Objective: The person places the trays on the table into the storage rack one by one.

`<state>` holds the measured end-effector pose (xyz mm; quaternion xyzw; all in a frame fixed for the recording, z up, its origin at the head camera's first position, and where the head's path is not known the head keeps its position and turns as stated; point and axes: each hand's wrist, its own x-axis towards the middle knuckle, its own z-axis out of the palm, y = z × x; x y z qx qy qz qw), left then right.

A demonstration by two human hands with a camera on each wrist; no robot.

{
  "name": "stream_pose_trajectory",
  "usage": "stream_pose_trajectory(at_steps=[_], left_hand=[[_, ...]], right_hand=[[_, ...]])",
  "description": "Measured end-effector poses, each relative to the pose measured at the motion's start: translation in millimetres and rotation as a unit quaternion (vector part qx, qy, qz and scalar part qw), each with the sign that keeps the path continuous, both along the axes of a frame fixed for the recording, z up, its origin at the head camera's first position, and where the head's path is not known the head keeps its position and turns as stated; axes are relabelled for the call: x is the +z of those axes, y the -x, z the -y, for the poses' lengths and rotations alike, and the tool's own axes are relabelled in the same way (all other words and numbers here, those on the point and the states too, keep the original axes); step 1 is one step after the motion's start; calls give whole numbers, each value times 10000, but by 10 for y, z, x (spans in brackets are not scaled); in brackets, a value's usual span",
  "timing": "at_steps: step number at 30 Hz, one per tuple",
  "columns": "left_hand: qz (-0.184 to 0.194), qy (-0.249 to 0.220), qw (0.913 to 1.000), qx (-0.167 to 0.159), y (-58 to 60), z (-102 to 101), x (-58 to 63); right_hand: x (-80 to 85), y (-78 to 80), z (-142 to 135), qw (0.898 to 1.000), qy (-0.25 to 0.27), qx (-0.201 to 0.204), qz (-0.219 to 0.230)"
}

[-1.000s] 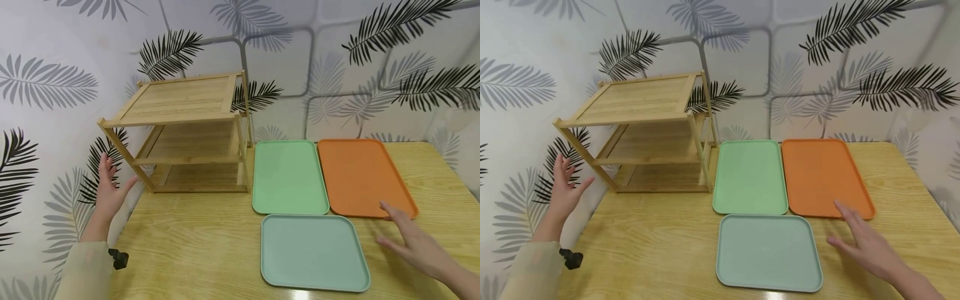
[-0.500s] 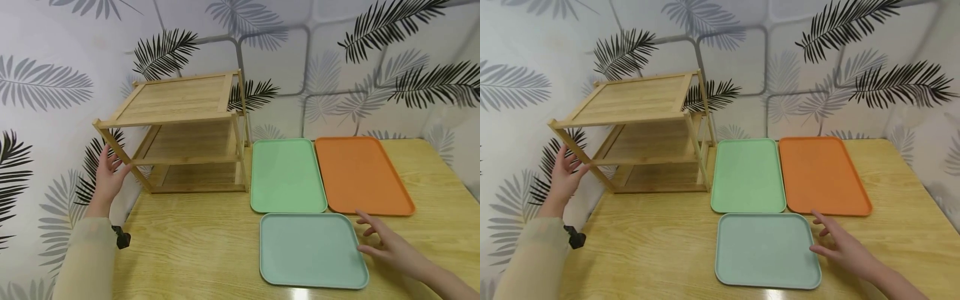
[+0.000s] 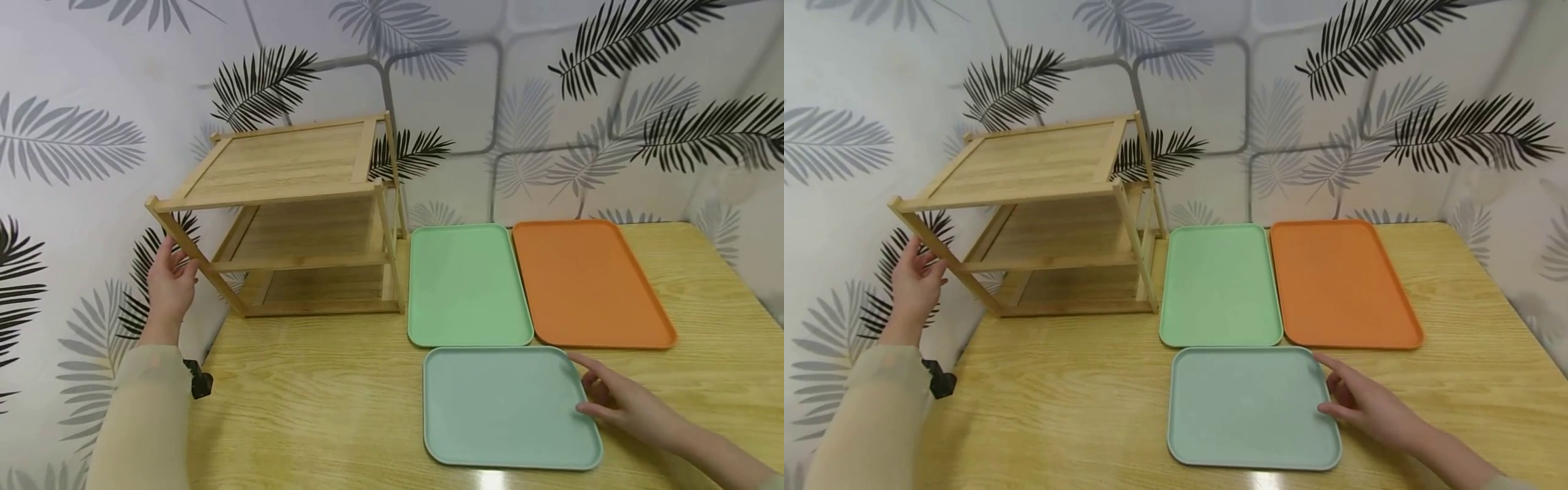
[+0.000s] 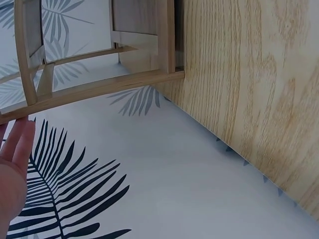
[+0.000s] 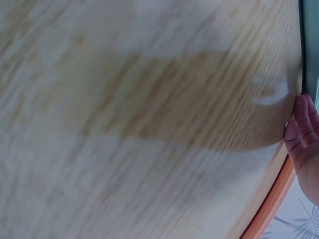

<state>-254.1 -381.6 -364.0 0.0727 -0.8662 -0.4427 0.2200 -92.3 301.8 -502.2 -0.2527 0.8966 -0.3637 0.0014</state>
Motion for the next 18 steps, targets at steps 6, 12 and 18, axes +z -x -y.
stream_pose_trajectory(at_steps=[6, 12, 18], left_hand=[[-42, 156, 9997, 170, 9, -8, -3], [-100, 341, 9989, 306, 40, -8, -1], [-102, 471, 9975, 527, 61, -26, 10]], right_hand=[[-25, 11, -8, 9998, 147, 116, -45], [-43, 21, -18, 9997, 256, 45, -32], [-45, 9, 18, 9990, 364, -259, 40]])
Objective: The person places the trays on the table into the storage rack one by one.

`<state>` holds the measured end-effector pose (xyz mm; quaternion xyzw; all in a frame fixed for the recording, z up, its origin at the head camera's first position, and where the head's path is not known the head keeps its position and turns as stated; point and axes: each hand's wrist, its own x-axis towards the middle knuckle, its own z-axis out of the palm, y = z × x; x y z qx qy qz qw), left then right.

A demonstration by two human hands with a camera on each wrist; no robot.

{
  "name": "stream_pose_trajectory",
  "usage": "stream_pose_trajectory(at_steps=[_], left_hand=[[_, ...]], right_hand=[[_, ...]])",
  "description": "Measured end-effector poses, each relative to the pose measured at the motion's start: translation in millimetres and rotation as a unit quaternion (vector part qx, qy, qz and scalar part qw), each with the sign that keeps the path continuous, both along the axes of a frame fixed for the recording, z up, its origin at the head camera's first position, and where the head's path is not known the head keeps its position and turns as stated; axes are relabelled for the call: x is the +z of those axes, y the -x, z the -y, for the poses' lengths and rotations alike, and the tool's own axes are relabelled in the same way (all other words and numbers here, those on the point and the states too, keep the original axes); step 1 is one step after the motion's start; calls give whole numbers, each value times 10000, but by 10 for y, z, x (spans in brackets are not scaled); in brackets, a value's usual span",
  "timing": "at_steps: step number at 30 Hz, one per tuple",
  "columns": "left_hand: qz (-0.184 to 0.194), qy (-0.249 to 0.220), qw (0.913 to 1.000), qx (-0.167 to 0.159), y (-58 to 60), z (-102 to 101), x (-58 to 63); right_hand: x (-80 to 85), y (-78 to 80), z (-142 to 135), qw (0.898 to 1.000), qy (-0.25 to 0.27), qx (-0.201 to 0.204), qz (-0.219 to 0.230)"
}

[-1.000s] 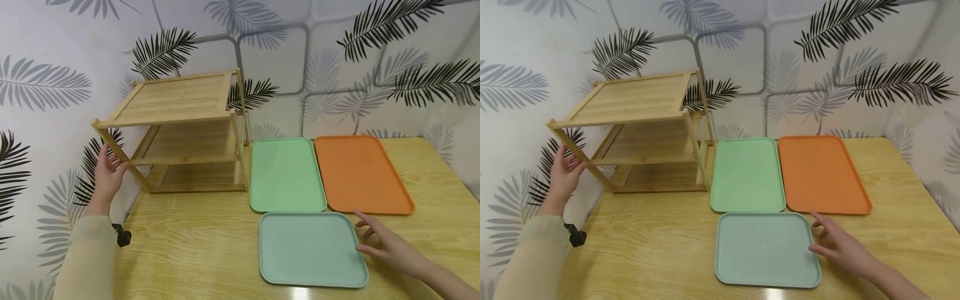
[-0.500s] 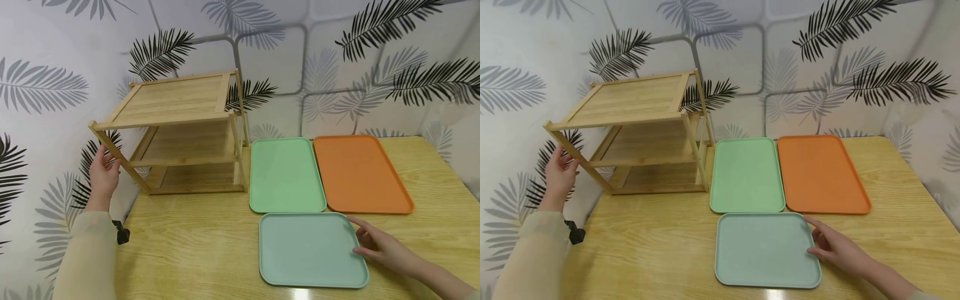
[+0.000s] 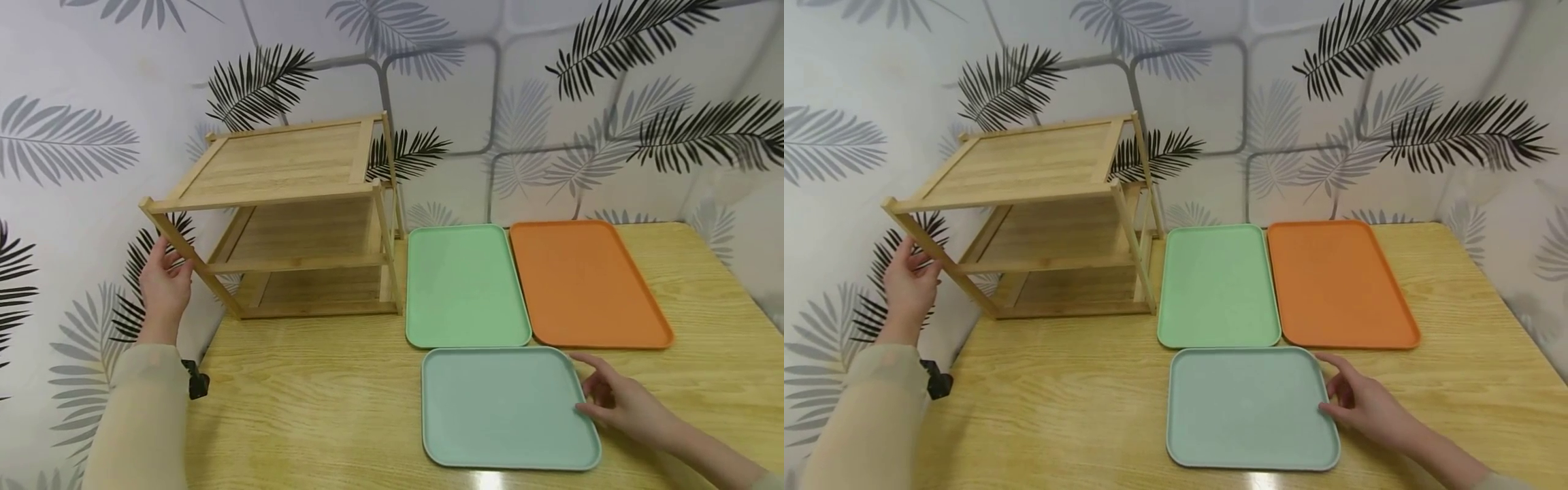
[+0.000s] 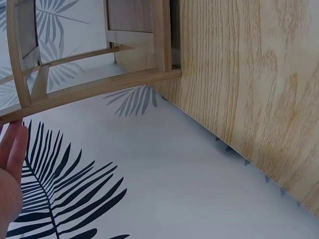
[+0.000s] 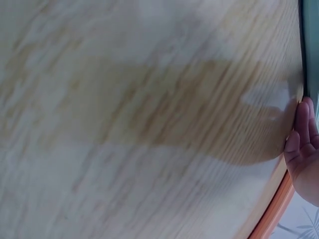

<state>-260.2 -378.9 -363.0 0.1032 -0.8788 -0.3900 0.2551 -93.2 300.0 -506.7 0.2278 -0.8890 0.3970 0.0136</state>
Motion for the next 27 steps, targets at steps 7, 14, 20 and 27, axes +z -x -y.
stream_pose_trajectory(at_steps=[7, 14, 20, 27], left_hand=[[104, 5, 9999, 51, -11, -8, 10], [103, -5, 9999, 51, -18, -19, -1], [64, -36, 10000, 12, -8, -22, -9], [8, -87, 10000, -18, -6, -10, -15]], right_hand=[[44, -22, 68, 9991, -34, -309, 275], [52, -54, 108, 9958, -181, -734, 508], [31, -75, 102, 9925, -97, -1146, 418], [12, -81, 79, 9921, 193, -1185, 361]])
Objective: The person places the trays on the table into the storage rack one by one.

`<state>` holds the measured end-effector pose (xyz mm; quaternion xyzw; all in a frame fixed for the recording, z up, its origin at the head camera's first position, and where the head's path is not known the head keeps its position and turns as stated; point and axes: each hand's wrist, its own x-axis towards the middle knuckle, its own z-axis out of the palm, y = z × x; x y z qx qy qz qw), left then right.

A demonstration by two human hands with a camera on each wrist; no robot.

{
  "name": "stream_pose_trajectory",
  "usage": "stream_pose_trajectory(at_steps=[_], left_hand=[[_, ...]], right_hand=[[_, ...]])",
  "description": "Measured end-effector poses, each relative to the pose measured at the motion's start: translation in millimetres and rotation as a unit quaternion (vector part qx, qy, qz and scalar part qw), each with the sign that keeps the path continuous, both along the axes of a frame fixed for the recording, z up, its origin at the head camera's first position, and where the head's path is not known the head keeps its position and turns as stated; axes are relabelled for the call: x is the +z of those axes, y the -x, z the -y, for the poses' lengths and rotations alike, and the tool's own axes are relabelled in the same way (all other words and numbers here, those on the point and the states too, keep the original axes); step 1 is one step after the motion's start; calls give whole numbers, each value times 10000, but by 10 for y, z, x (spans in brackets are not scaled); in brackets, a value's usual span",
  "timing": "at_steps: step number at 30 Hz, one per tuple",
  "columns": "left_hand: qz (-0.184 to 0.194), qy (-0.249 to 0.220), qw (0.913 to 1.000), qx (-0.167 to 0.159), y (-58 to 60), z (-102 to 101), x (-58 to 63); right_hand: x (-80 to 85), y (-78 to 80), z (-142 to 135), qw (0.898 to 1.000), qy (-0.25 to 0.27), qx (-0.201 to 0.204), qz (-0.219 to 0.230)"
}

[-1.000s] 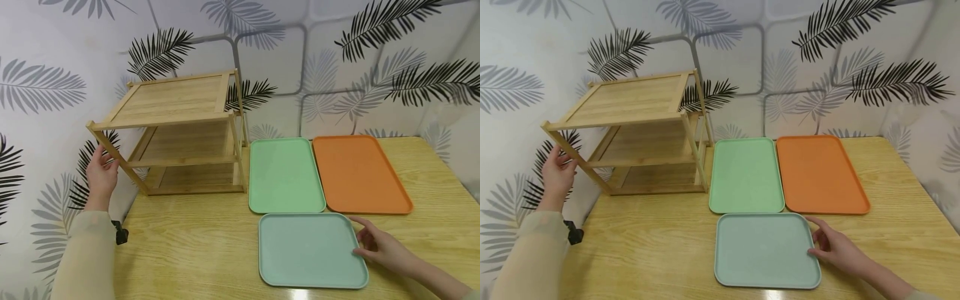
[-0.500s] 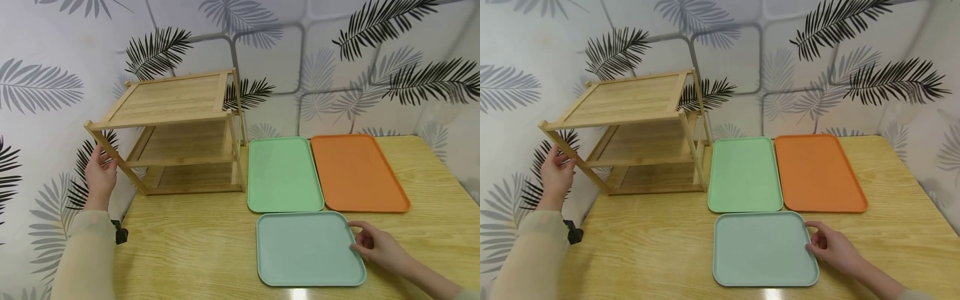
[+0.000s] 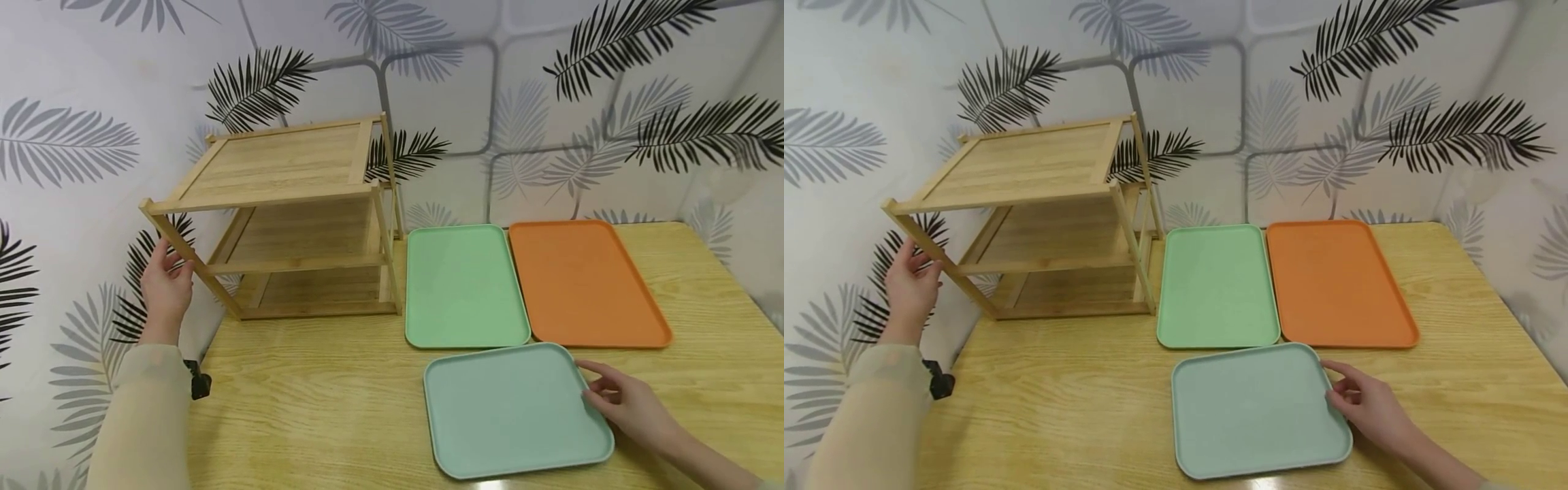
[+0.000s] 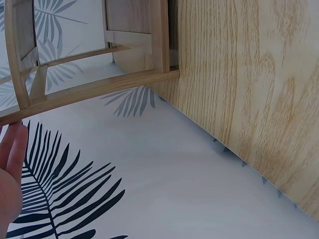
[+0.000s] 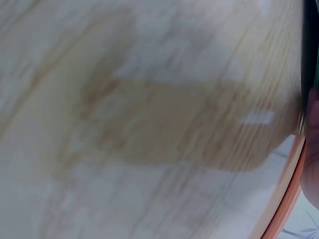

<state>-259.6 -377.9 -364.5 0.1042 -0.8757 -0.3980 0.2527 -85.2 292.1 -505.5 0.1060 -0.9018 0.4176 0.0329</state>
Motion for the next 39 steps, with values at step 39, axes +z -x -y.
stream_pose_trajectory(at_steps=[39], left_hand=[[46, -34, 10000, -3, 22, 28, -11]], right_hand=[[1241, 446, 350, 9034, 4268, -233, -344]])
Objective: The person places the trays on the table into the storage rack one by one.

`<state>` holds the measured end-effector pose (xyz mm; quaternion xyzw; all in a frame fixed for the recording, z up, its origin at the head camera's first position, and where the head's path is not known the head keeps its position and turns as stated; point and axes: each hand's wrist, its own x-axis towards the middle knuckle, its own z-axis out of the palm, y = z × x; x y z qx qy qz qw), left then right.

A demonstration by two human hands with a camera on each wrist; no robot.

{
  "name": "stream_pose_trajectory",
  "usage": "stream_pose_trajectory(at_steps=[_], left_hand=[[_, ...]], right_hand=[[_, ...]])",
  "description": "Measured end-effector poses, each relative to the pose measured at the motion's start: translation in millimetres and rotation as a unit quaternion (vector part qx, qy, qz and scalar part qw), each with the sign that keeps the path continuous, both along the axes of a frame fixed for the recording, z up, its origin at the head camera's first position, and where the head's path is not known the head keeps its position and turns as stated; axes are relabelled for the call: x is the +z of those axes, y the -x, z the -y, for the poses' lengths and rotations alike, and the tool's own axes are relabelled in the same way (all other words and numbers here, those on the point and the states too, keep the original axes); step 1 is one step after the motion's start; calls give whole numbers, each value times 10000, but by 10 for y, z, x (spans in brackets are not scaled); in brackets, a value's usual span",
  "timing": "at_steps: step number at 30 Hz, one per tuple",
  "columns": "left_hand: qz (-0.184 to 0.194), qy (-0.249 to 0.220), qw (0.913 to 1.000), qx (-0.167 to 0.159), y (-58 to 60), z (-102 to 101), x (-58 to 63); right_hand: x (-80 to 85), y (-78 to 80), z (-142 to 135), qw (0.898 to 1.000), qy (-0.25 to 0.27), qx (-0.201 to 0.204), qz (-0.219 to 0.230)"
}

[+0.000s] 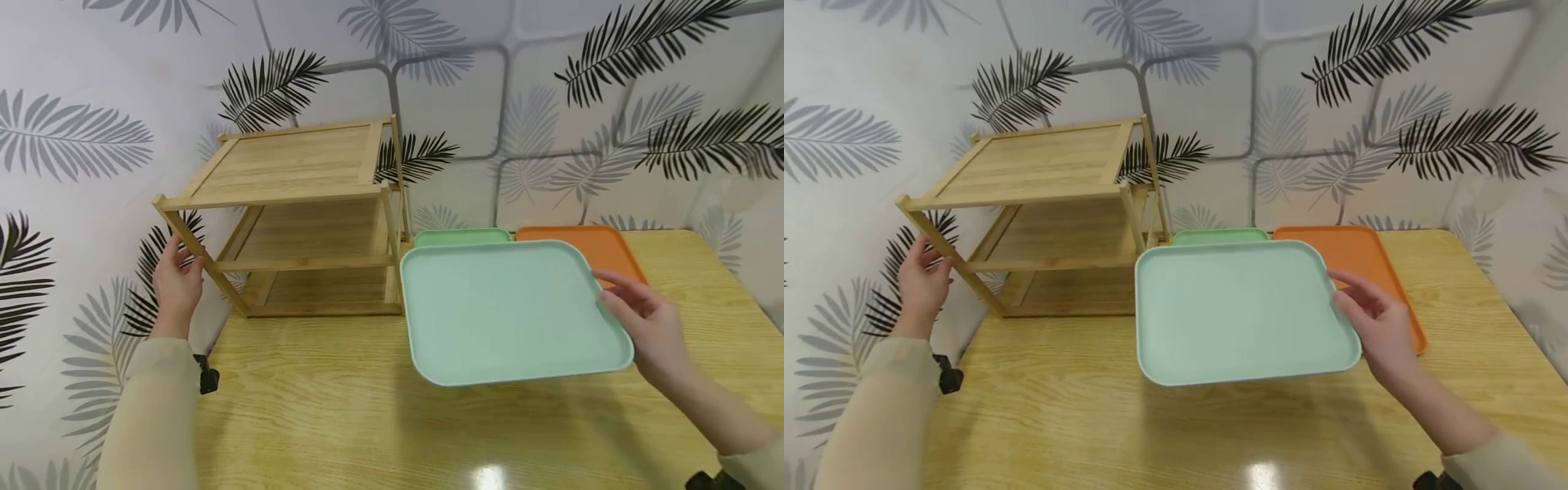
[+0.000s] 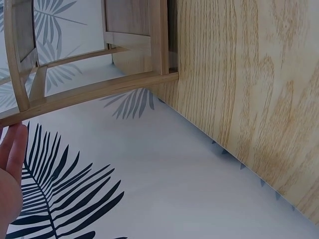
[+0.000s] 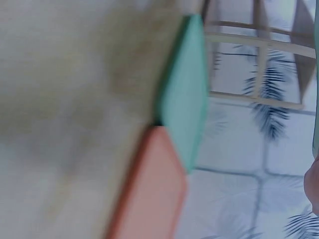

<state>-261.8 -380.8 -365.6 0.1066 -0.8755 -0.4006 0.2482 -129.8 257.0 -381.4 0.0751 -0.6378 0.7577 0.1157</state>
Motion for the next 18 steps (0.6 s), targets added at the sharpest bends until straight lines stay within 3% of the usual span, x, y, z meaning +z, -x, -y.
stream_pose_trajectory(at_steps=[6, 12, 18], left_hand=[[72, -57, 10000, 26, 11, 7, -9], [99, -54, 9999, 47, 0, 0, 6], [93, -4, 10000, 34, -13, -15, 18]], right_hand=[[455, 203, 154, 9939, 1018, 364, -196], [853, 389, 373, 9925, 1115, 384, -312], [1090, 610, 666, 9891, 1324, 473, -439]])
